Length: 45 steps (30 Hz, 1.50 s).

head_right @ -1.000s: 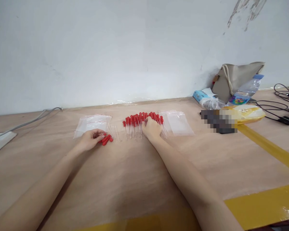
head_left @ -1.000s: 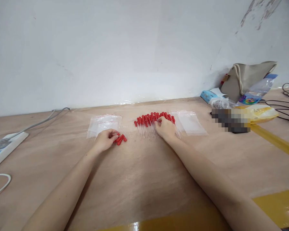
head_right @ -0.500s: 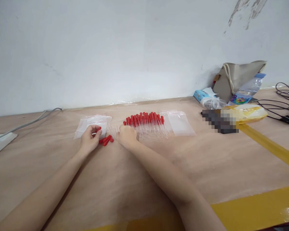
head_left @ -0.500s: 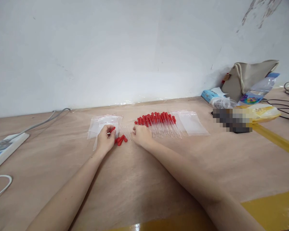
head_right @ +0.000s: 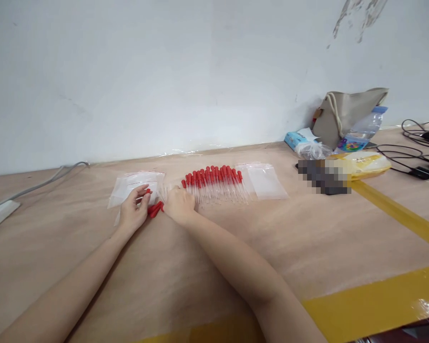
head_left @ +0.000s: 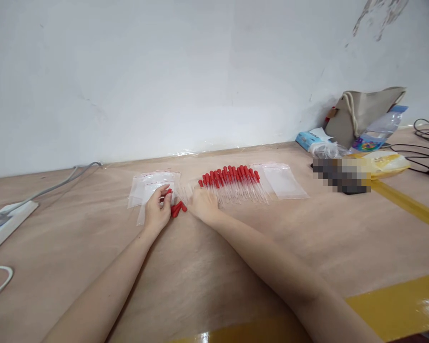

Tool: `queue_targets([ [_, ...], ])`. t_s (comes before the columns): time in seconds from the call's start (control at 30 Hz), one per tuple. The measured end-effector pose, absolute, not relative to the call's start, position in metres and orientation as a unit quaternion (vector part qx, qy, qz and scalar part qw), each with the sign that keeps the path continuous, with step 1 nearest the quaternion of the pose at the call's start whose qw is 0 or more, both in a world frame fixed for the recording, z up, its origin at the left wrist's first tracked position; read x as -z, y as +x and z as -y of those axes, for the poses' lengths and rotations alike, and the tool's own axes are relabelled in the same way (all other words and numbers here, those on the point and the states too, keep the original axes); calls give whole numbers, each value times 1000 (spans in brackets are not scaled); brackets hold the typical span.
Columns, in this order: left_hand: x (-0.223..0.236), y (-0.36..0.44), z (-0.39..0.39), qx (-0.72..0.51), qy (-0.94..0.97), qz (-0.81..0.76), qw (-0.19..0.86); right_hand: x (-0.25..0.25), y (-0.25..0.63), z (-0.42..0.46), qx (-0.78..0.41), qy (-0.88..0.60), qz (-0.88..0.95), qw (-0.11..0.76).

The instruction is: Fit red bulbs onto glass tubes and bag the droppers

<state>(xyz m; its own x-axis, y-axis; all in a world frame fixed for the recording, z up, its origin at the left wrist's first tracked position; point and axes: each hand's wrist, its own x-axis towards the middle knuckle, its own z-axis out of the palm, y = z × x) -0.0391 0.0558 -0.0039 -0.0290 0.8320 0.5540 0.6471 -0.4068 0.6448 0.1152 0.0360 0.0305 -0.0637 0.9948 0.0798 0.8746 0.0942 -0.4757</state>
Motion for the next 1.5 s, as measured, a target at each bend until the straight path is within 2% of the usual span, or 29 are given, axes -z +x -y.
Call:
queue_targets([
  [0.13, -7, -23, -36, -456, 736, -499, 29, -21, 152, -26, -63, -572, 750, 325],
  [0.27, -6, 2, -12, -406, 798, -435, 97, -2, 207, -6, -36, -454, 788, 414],
  [0.43, -3, 22, 5, -372, 828, -392, 150, 10, 250, 15, -36, -432, 807, 401],
  [0.73, 0, 22, 4, -368, 827, -385, 179, 7, 237, 21, -22, -388, 850, 355],
  [1.2, -3, 22, 9, -330, 872, -326, 159, 11, 244, 16, -29, -356, 869, 341],
  [1.5, -3, 23, 11, -297, 893, -302, 152, 9, 244, 15, 26, -375, 870, 320],
])
